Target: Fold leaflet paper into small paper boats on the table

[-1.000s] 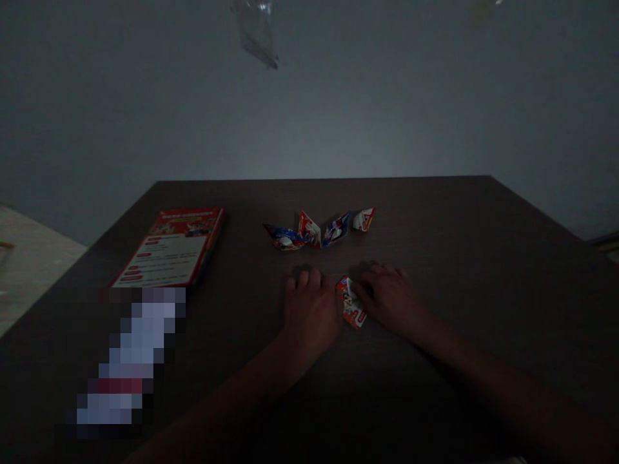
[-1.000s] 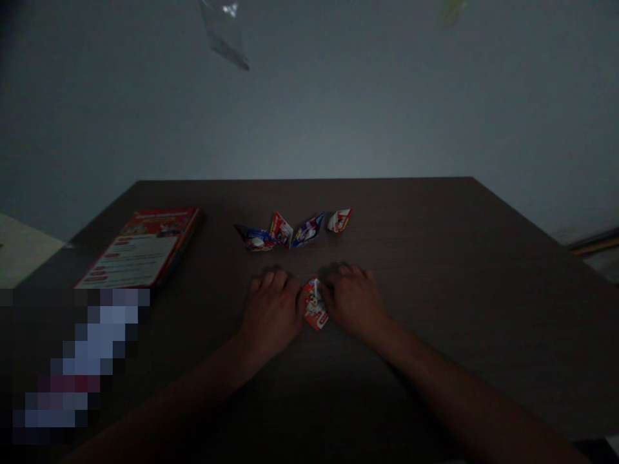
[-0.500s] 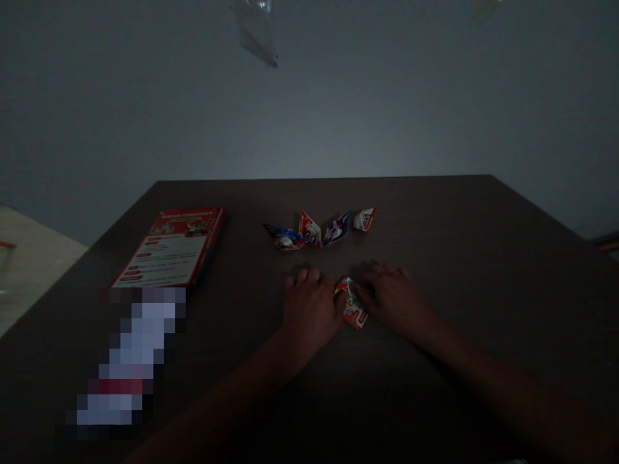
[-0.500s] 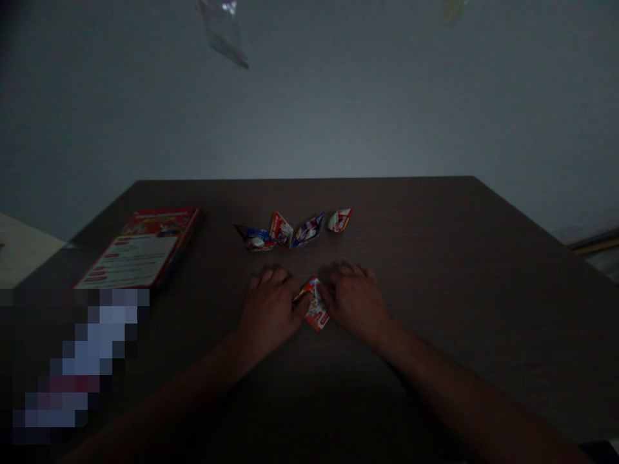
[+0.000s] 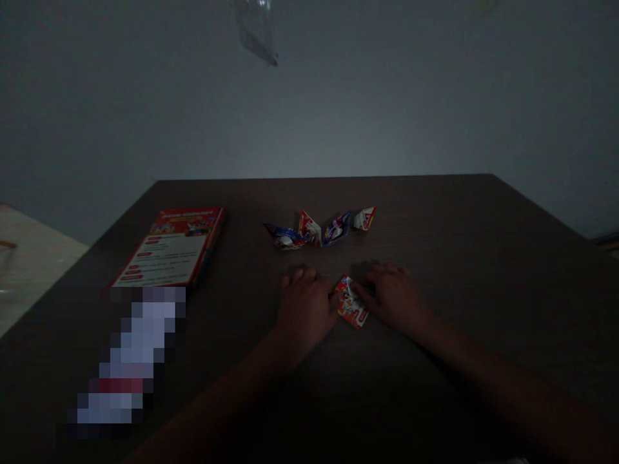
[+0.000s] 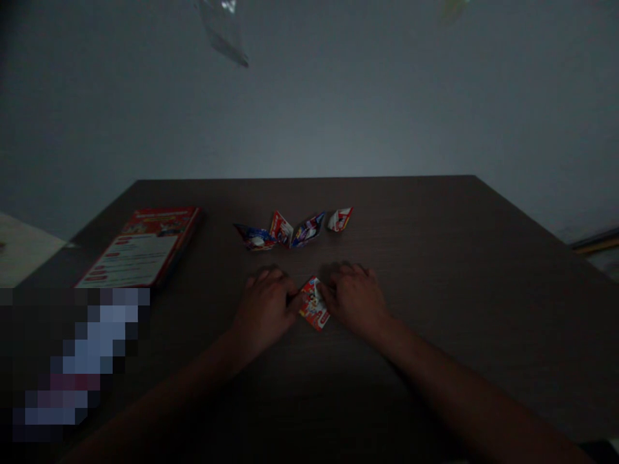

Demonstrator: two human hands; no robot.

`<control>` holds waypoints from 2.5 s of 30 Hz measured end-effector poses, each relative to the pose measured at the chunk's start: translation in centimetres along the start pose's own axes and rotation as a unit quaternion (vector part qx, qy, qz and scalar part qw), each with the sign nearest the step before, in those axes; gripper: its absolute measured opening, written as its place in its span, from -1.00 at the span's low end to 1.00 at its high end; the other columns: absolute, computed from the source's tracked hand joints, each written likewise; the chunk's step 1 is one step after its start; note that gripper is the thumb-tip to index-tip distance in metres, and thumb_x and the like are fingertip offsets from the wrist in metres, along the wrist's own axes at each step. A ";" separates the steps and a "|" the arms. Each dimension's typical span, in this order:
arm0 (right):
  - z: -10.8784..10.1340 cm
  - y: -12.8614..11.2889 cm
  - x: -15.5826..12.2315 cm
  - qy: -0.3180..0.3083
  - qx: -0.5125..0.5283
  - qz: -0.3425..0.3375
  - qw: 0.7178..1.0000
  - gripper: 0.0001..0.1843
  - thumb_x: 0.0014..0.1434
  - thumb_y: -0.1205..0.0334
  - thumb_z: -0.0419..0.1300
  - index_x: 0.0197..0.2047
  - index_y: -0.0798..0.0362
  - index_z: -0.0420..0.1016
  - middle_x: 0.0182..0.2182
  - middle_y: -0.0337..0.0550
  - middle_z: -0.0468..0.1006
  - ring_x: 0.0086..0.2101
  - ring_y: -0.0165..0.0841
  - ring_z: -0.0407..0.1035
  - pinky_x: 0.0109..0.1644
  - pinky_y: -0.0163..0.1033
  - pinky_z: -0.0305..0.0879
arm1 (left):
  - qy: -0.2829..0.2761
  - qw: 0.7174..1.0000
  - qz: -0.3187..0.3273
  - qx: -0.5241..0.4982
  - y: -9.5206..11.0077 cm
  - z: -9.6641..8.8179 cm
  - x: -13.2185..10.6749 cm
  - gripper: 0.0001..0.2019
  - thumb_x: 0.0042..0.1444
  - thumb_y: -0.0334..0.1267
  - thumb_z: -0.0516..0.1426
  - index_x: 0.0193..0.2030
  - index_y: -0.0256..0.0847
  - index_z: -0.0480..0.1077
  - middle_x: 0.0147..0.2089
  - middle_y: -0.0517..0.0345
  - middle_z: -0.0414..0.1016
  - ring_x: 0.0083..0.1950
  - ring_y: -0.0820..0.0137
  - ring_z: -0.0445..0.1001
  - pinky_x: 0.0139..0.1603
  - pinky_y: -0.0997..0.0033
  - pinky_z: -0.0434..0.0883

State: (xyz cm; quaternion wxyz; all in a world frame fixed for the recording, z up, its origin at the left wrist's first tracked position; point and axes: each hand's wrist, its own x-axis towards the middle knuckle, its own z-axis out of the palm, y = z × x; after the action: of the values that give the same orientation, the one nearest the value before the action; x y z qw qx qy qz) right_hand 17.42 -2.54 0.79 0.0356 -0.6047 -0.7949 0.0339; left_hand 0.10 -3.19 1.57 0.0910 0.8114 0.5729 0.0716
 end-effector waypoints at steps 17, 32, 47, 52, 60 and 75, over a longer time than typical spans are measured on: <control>0.0 0.2 0.1 -0.011 0.000 0.003 1.000 -0.59 0.26 0.01 -0.06 -0.38 0.06 0.48 -0.29 -0.03 0.53 -0.19 -0.18 0.35 -0.18 -0.12 0.07 | -0.038 0.997 -0.007 -0.070 -1.8 -0.6 0.3 -0.87 0.06 -0.17 0.13 -0.28 -0.14 0.41 -0.21 0.11 0.40 -0.10 0.22 0.34 -0.12 0.18 0.24; 0.1 0.2 0.1 -0.003 0.002 0.001 1.000 -0.62 0.24 0.04 -0.03 -0.42 0.06 0.46 -0.34 -0.05 0.52 -0.24 -0.21 0.35 -0.17 -0.13 0.08 | -0.026 0.970 0.226 0.081 0.6 -0.2 -1.3 -0.73 0.21 -0.39 -0.06 0.01 -0.25 0.32 -0.03 0.00 0.36 -0.03 0.27 0.30 -0.05 0.27 0.25; 0.0 1.2 0.1 -0.024 0.069 -0.019 0.997 -0.63 0.16 -0.05 0.06 -0.44 0.05 0.43 -0.41 -0.13 0.47 -0.29 -0.26 0.32 -0.21 -0.17 0.07 | -0.032 0.971 0.228 0.060 0.3 -0.2 -1.2 -0.73 0.22 -0.36 -0.05 0.02 -0.23 0.32 -0.02 0.04 0.37 -0.02 0.28 0.29 -0.03 0.26 0.22; 0.2 1.5 0.3 -0.021 0.087 -0.018 0.996 -0.62 0.15 -0.08 0.06 -0.45 0.05 0.43 -0.42 -0.15 0.48 -0.30 -0.27 0.33 -0.20 -0.18 0.09 | -0.040 0.970 0.239 0.039 0.2 -0.1 -1.3 -0.74 0.21 -0.37 -0.03 -0.01 -0.25 0.35 -0.04 0.04 0.36 0.00 0.29 0.28 0.04 0.29 0.22; -0.1 1.0 0.3 -0.031 0.052 -0.006 0.998 -0.64 0.11 -0.08 0.11 -0.47 0.05 0.44 -0.43 -0.13 0.50 -0.31 -0.24 0.34 -0.27 -0.19 0.07 | -0.022 0.964 0.257 0.063 0.8 0.1 -1.4 -0.79 0.19 -0.33 0.00 -0.22 -0.26 0.47 -0.11 0.05 0.37 -0.05 0.25 0.29 -0.02 0.22 0.25; -1.1 1.7 0.4 -0.061 0.045 0.001 0.997 -0.64 0.10 -0.09 0.13 -0.46 0.03 0.47 -0.44 -0.15 0.53 -0.40 -0.31 0.37 -0.35 -0.24 0.10 | -0.022 0.969 0.234 0.081 0.8 -0.2 -1.7 -0.75 0.18 -0.36 -0.01 -0.08 -0.26 0.42 -0.04 0.01 0.39 -0.03 0.25 0.30 -0.02 0.24 0.24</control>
State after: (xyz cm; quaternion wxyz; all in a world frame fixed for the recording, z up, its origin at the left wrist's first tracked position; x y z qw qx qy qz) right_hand 19.02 -1.68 1.71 0.0144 -0.5998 -0.7929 0.1065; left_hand 0.20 -5.00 1.94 0.0180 0.9290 0.3686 0.0267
